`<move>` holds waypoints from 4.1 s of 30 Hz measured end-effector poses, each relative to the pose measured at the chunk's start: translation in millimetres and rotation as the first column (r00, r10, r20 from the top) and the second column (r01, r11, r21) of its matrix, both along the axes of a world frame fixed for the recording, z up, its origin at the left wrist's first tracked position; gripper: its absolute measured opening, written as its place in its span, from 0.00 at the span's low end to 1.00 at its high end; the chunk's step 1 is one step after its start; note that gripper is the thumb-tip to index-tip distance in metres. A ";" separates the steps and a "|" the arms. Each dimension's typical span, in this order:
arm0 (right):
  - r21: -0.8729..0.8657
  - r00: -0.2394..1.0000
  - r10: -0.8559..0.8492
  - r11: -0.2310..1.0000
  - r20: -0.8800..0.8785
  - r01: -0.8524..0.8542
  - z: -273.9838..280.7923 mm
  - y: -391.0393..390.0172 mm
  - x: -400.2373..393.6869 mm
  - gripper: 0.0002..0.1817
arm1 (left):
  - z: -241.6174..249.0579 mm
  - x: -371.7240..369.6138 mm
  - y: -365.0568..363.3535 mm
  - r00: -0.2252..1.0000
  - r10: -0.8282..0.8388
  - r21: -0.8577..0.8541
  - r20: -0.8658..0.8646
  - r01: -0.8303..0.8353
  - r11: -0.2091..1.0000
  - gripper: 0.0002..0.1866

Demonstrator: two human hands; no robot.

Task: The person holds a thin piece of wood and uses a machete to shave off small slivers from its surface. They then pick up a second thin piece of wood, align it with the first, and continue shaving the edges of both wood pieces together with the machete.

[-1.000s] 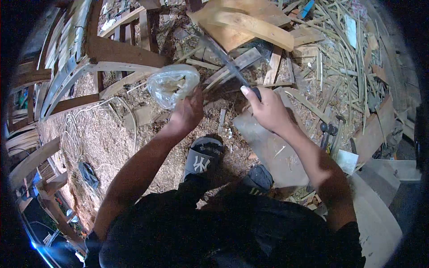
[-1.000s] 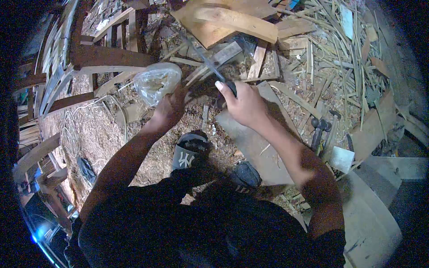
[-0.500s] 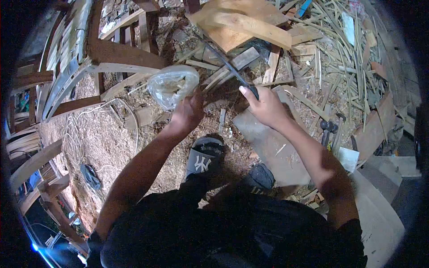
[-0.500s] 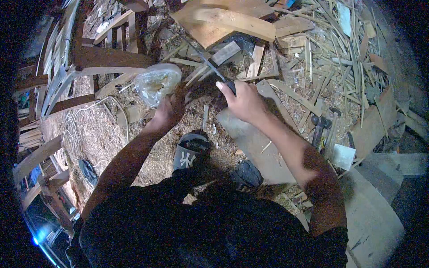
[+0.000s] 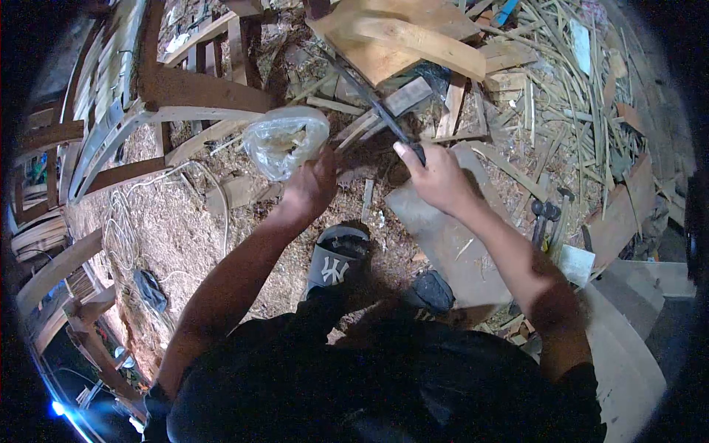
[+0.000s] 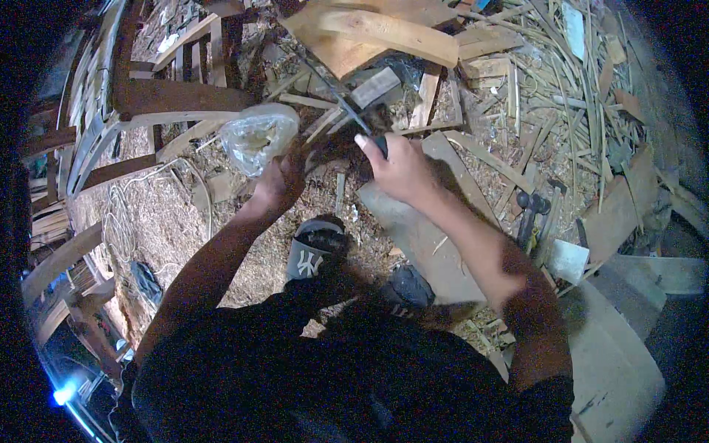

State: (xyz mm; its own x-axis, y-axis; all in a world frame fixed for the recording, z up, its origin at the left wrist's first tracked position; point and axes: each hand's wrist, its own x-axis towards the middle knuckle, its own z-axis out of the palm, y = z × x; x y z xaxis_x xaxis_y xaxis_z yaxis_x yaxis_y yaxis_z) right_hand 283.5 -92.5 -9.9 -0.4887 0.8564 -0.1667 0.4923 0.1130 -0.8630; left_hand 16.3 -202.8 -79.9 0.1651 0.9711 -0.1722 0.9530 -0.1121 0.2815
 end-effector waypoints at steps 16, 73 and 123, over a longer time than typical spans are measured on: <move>-0.150 0.985 -0.004 0.988 0.172 0.031 15.3 2.3 -2.7 0.30 | 13.1 9.7 5.2 0.999 0.012 0.066 -0.040 -0.010 0.998 0.26; -0.040 0.950 -0.302 0.953 -0.077 0.299 51.5 14.3 50.8 0.28 | 25.7 11.2 12.5 0.972 0.165 0.104 0.166 -0.183 0.978 0.20; -0.624 0.604 -0.796 0.492 -0.040 0.607 -4.5 -91.5 169.1 0.13 | 13.1 105.2 60.1 0.360 0.669 -0.693 0.651 -0.080 0.717 0.18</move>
